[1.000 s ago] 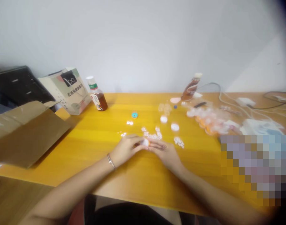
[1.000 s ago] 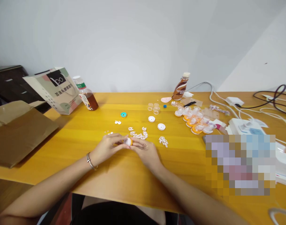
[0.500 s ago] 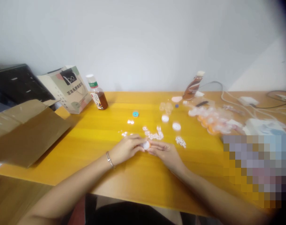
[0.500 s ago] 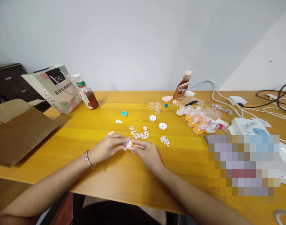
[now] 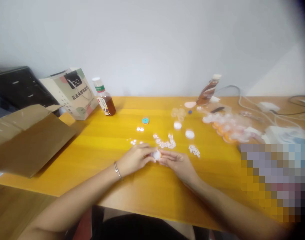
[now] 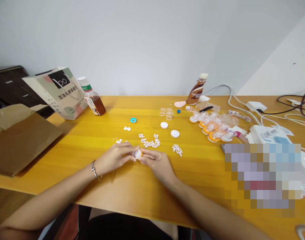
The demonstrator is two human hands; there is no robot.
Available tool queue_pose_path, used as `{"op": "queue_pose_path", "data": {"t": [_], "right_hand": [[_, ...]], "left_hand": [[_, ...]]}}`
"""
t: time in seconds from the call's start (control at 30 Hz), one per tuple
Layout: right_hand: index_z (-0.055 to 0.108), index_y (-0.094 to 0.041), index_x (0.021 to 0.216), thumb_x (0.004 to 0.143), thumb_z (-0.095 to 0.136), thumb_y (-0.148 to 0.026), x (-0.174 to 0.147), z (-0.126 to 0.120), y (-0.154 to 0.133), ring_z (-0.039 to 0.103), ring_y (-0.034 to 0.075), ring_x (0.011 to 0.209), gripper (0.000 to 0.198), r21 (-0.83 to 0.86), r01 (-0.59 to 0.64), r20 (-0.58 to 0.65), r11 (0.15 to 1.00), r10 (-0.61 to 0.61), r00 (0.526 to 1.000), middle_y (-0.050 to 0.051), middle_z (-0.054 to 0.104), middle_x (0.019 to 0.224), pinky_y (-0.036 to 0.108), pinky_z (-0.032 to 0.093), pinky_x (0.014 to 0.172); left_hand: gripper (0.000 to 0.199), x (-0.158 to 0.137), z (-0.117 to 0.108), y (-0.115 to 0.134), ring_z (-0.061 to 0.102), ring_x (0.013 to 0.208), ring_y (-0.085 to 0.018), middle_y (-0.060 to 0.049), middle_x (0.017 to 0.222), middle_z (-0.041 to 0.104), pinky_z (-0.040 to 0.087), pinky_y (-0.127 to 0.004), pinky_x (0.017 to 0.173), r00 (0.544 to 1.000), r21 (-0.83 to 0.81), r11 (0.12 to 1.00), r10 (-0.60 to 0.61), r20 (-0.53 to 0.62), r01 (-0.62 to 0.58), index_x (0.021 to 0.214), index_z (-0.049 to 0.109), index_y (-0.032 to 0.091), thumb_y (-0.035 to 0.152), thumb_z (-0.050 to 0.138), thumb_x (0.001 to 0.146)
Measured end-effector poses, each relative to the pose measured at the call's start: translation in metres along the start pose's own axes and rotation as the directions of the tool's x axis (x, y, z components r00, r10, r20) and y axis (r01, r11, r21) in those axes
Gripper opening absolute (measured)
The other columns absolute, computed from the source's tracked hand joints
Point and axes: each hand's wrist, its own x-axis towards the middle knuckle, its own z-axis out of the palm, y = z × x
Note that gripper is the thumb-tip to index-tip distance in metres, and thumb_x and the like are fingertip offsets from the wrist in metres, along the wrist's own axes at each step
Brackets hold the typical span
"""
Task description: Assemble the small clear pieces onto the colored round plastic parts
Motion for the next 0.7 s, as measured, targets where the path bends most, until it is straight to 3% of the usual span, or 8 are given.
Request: {"op": "queue_pose_path", "data": {"t": [0.3, 0.53, 0.7], "right_hand": [[0.064, -0.022, 0.097, 0.06, 0.069, -0.025, 0.0031, -0.0011, 0.0021, 0.063, 0.019, 0.088, 0.037, -0.032, 0.029, 0.081, 0.999, -0.027, 0.996, 0.002, 0.07, 0.086, 0.035, 0.046, 0.086], [0.065, -0.022, 0.091, 0.059, 0.069, -0.025, 0.0027, 0.0009, 0.0002, 0.064, 0.02, 0.086, 0.032, -0.079, 0.03, 0.044, 0.996, -0.027, 0.999, 0.001, 0.071, 0.082, 0.035, 0.048, 0.084], [0.066, -0.022, 0.09, 0.06, 0.069, -0.026, -0.0019, 0.0041, -0.0038, 0.064, 0.02, 0.089, 0.031, -0.08, 0.049, 0.031, 0.996, -0.047, 0.998, 0.001, 0.071, 0.084, 0.033, 0.048, 0.085]], "left_hand": [[0.018, 0.0011, -0.0032, 0.0025, 0.054, 0.076, -0.014, -0.004, 0.083, 0.059, 0.044, -0.03, 0.073, 0.997, -0.022, 0.998, -0.064, 0.046, 0.065, 0.097, 0.058, 0.017, 0.022, 0.052, 0.08], [0.016, 0.002, -0.0066, 0.0057, 0.055, 0.074, -0.014, -0.004, 0.082, 0.06, 0.044, -0.029, 0.072, 0.994, -0.081, 0.993, -0.086, 0.069, 0.091, 0.092, 0.06, 0.017, 0.023, 0.051, 0.08], [0.018, 0.0003, -0.0043, 0.0065, 0.054, 0.076, -0.015, -0.004, 0.082, 0.058, 0.044, -0.03, 0.073, 0.995, -0.012, 0.996, -0.087, 0.05, 0.088, 0.097, 0.058, 0.016, 0.021, 0.05, 0.081]]}}
